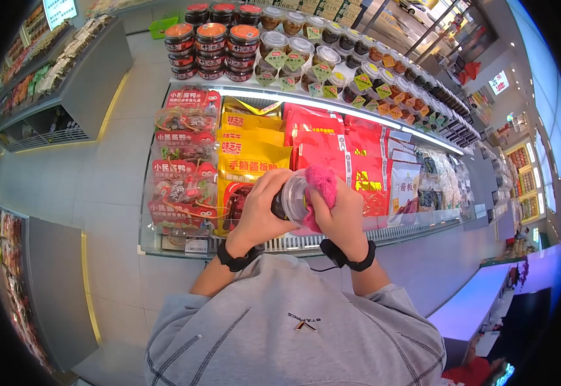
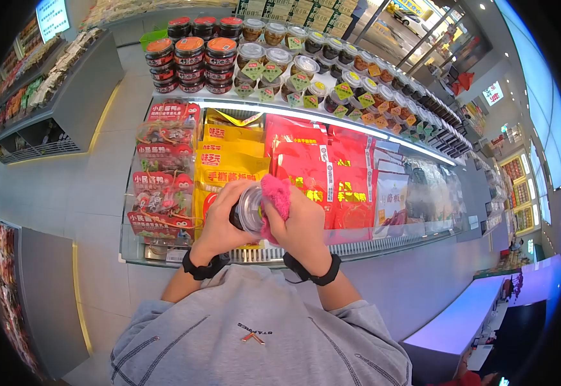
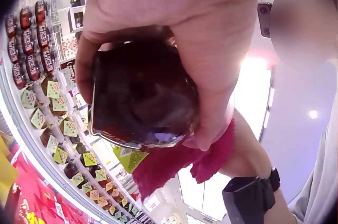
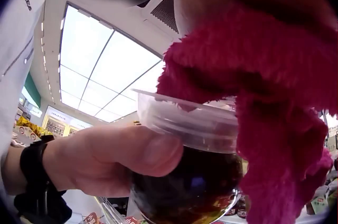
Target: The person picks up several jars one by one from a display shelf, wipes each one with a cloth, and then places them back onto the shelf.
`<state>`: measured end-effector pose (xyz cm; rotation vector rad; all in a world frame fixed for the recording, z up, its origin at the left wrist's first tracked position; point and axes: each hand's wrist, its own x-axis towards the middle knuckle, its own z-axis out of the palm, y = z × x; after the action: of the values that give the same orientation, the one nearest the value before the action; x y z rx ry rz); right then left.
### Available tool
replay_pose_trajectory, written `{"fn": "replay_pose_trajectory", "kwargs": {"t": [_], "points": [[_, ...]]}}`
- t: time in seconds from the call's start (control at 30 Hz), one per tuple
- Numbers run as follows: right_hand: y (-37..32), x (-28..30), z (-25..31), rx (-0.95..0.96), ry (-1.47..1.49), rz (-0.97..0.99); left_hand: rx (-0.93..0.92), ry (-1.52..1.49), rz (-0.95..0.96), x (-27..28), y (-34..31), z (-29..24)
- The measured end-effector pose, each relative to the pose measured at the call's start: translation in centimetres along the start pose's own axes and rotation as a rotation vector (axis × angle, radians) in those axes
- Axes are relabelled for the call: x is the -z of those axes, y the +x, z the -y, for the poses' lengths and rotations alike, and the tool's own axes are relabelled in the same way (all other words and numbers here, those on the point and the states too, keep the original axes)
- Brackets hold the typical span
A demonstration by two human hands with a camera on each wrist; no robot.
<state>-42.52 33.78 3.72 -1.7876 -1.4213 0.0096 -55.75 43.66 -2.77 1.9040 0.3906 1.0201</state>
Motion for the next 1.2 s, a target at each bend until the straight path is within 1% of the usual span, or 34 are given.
{"fn": "replay_pose_trajectory", "kwargs": {"t": [0.03, 0.1, 0.13, 0.23, 0.27, 0.37, 0.4, 0.47, 0.5, 0.53, 0.57, 0.6, 0.63, 0.67, 0.7, 0.73, 0.8, 0.83, 0.87, 0.9, 0.93, 0.97, 1.07, 1.17, 1.2], "points": [[-0.9, -0.3, -0.1, 0.066, -0.082, 0.059, 0.011, -0.009, -0.003, -0.3, 0.0, 0.3], [-1.8, -1.2, 0.9, 0.219, -0.174, 0.095, -0.035, 0.034, 0.015, -0.8, -0.1, 1.5], [-1.4, -1.2, 1.0, 0.21, -0.151, 0.074, -0.06, 0.056, 0.025, -1.0, 0.0, 1.8], [0.8, -1.1, -0.5, 0.062, -0.055, -0.038, 0.025, 0.066, -0.018, -1.1, -0.2, 1.3], [1.1, -1.1, -1.8, -0.004, -0.132, -0.045, 0.034, 0.043, -0.009, -0.8, -0.4, 1.5], [1.4, 0.3, -4.7, -0.22, -0.132, 0.044, 0.057, -0.107, 0.006, 0.8, -0.5, 1.0], [1.3, 0.7, -5.6, -0.283, -0.032, 0.025, 0.102, -0.235, 0.042, 1.1, -0.9, 2.0], [0.3, 1.6, -6.9, -0.412, 0.164, -0.009, 0.091, -0.321, 0.112, 2.3, -0.8, 2.0], [-0.2, 1.8, -7.1, -0.444, 0.258, 0.026, 0.079, -0.365, 0.152, 2.8, -0.7, 2.0], [-0.5, 2.1, -7.2, -0.472, 0.353, 0.053, 0.138, -0.571, 0.221, 2.7, -1.0, 3.1], [-0.7, 2.4, -7.3, -0.499, 0.447, 0.072, 0.074, -0.577, 0.362, 3.0, -0.6, 3.5], [-0.7, 2.7, -6.5, -0.531, 0.503, 0.126, 0.105, -0.666, 0.456, 2.7, -0.4, 3.4], [-0.6, 2.7, -6.7, -0.572, 0.544, 0.222, 0.137, -0.755, 0.557, 2.4, -0.4, 3.1], [-0.7, 2.8, -7.3, -0.615, 0.585, 0.319, 0.064, -0.711, 0.597, 1.7, -0.3, 3.2], [-0.7, 2.8, -7.5, -0.659, 0.626, 0.416, 0.104, -0.702, 0.607, 0.9, -0.4, 3.4], [-0.2, 3.0, -6.0, -0.573, 0.592, 0.502, 0.143, -0.69, 0.616, 0.1, -0.7, 3.7], [0.1, 2.6, -5.7, -0.481, 0.629, 0.621, 0.249, -0.719, 0.647, -0.5, -0.9, 3.6], [0.1, 2.4, -5.7, -0.433, 0.647, 0.683, 0.214, -0.673, 0.647, -0.5, -0.8, 3.7], [0.1, 2.3, -6.5, -0.458, 0.64, 0.711, 0.18, -0.627, 0.645, -0.4, -0.6, 4.0], [0.2, 2.2, -6.4, -0.456, 0.575, 0.69, 0.149, -0.583, 0.642, -0.5, -0.7, 4.3], [0.2, 2.3, -6.2, -0.458, 0.511, 0.672, 0.297, -0.715, 0.586, -0.7, -1.0, 4.5], [0.2, 2.3, -6.0, -0.458, 0.445, 0.656, 0.303, -0.693, 0.538, -0.7, -1.2, 4.5], [0.7, 1.8, -5.9, 0.128, 0.018, 0.207, 0.323, -0.615, 0.4, -0.5, -0.9, 4.0], [0.8, 3.9, -5.4, -0.292, 0.084, 0.661, 0.189, -0.409, 0.436, -0.3, -0.4, 4.7], [0.6, 3.9, -5.6, -0.345, 0.158, 0.697, 0.213, -0.38, 0.479, -0.2, -0.3, 4.4]]}}
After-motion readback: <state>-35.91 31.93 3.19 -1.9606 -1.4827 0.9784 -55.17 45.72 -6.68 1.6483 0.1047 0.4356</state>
